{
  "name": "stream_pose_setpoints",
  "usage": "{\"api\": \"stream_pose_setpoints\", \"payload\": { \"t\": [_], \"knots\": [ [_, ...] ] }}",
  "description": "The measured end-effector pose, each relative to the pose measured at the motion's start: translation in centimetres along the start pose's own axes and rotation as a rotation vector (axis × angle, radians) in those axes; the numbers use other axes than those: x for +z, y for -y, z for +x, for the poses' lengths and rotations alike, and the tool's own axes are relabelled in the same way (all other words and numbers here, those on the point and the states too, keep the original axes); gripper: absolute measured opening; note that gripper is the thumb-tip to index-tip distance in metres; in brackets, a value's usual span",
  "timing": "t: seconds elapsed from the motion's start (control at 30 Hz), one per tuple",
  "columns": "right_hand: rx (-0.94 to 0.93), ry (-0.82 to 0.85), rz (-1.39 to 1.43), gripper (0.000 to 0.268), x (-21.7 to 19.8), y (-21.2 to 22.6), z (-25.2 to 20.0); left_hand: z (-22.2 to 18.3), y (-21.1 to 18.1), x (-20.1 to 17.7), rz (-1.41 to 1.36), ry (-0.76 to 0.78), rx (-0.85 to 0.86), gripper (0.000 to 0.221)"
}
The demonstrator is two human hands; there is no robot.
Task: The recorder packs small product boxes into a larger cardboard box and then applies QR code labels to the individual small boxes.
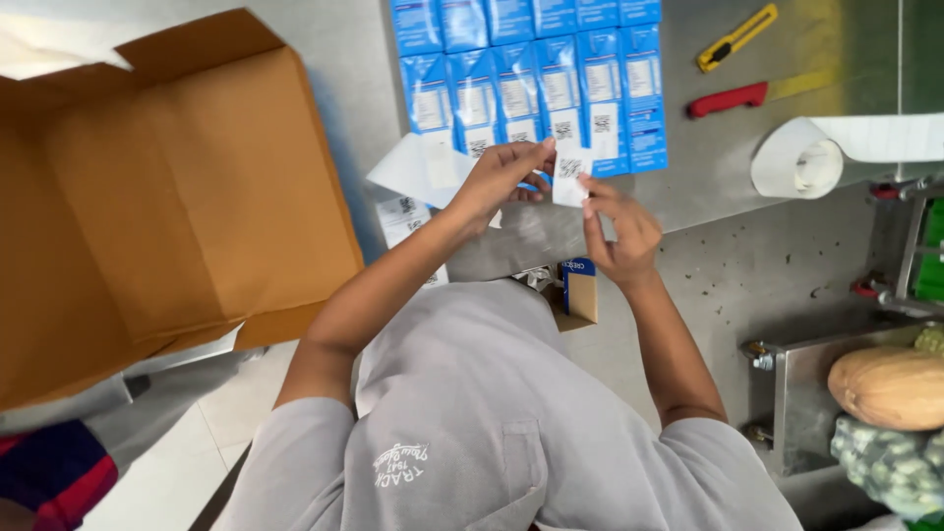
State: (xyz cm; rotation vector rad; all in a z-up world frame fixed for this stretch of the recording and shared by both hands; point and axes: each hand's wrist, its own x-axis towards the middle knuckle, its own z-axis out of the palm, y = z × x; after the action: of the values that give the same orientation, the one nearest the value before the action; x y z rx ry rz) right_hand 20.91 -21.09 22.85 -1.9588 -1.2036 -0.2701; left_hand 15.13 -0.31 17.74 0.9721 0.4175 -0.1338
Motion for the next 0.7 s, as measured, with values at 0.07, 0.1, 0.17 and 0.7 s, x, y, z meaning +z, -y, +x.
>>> {"api": "stream_pose_setpoints", "payload": {
  "t": [0.07,0.1,0.17,0.7],
  "knots": [
    [0.004,0.035,-0.024,0.012,-0.9,-0.8,-0.5,2.1,0.1,1.0,-0.036,0.042,-0.108,0.037],
    [0.007,0.041,0.001,0.013,-1.2,-1.5,-0.7,3.0,0.4,1.3,0.0,0.069,-0.089,0.032],
    [0.025,0.042,0.018,0.014,-2.0,-2.6,-1.1,4.8,1.0,2.1,0.038,0.108,-0.083,0.029],
    [0.328,0.175,-0.065,0.022,-3.7,-18.7,-3.8,17.0,5.3,8.6,1.187,-0.342,0.779,0.014]
  ]
}}
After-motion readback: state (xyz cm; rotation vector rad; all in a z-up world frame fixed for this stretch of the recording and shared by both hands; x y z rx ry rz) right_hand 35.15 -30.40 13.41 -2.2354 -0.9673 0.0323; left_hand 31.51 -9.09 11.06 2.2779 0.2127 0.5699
